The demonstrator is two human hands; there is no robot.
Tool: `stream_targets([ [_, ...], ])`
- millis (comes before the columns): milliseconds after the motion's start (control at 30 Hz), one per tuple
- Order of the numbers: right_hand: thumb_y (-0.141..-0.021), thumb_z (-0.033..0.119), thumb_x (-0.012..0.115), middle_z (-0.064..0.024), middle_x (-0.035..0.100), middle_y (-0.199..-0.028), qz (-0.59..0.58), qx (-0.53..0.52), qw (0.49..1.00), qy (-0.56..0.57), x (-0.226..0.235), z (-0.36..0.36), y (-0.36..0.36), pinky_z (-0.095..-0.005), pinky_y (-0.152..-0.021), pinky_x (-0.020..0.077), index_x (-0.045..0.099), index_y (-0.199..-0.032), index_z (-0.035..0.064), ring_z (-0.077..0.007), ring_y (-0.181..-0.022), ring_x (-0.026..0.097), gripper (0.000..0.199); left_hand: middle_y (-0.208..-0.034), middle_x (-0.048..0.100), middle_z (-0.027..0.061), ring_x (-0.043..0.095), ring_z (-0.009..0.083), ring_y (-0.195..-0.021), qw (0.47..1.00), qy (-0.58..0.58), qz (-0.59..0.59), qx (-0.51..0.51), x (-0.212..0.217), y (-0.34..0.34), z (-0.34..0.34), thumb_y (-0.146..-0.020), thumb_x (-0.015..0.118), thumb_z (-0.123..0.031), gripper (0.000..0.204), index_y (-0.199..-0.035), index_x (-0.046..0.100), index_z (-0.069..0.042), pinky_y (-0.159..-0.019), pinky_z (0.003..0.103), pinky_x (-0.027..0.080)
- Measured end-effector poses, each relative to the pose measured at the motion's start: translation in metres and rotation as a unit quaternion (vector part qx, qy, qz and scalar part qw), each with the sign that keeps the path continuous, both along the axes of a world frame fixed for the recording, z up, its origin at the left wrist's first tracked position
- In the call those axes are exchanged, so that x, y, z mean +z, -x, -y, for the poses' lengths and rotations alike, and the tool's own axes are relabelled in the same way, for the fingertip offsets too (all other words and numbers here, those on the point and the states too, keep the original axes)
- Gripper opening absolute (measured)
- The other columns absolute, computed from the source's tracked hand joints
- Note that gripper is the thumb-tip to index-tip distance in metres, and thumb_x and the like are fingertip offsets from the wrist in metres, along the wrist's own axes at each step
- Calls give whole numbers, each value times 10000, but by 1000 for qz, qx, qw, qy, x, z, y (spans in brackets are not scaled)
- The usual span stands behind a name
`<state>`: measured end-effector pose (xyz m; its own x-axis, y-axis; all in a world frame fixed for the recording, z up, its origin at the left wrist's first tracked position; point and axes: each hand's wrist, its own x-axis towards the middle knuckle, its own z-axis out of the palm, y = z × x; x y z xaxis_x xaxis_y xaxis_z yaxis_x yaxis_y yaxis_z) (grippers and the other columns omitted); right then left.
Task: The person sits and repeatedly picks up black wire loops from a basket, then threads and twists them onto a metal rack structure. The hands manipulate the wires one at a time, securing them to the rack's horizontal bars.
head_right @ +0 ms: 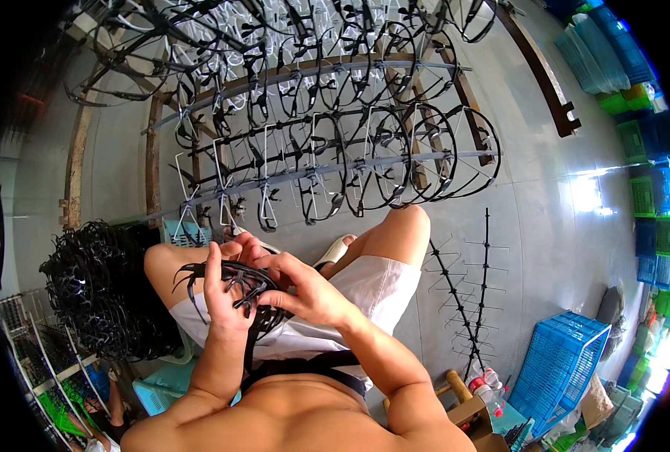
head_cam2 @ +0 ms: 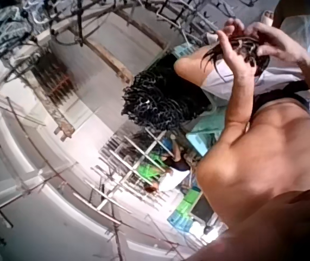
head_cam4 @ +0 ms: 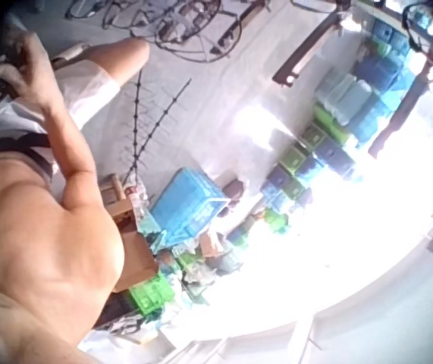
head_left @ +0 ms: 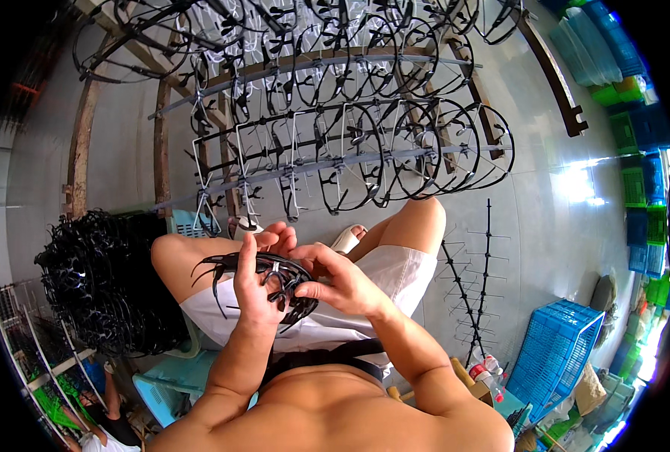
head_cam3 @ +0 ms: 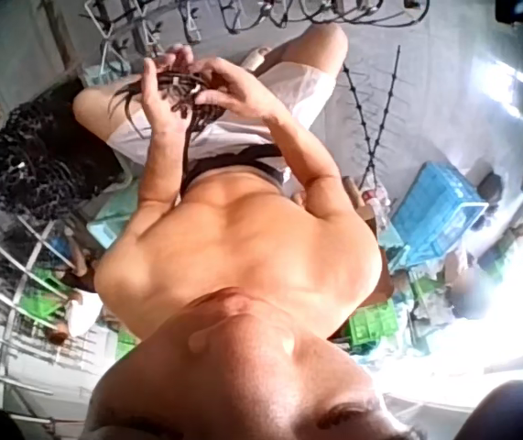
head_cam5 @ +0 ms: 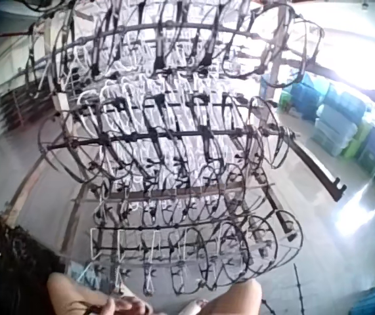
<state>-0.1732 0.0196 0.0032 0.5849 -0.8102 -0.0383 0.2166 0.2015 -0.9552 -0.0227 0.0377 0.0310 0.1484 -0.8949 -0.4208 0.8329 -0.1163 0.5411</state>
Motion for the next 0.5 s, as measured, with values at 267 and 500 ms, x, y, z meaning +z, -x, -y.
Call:
stream_targets([
  [267, -832, 86, 676, -47, 626, -853, -95, -45, 994, 34, 19, 19, 2, -271, -677, 468, 620, -973, -1, -134, -756, 580, 175, -1237, 551, 184, 543, 290, -1139, 987, 63, 6, -151, 4, -20, -3, -923, 502, -228, 349, -1202, 528, -22, -976, 411, 439],
  [500, -791, 62, 664, -113, 621, -842, -216, -143, 932, 253, 46, 22, -7, -330, -642, 475, 666, -933, 24, -278, -716, 586, 147, -1110, 589, 159, 616, 238, -974, 985, 123, -32, -115, -7, -32, -21, -900, 571, -186, 257, -1100, 529, -30, -783, 318, 515],
])
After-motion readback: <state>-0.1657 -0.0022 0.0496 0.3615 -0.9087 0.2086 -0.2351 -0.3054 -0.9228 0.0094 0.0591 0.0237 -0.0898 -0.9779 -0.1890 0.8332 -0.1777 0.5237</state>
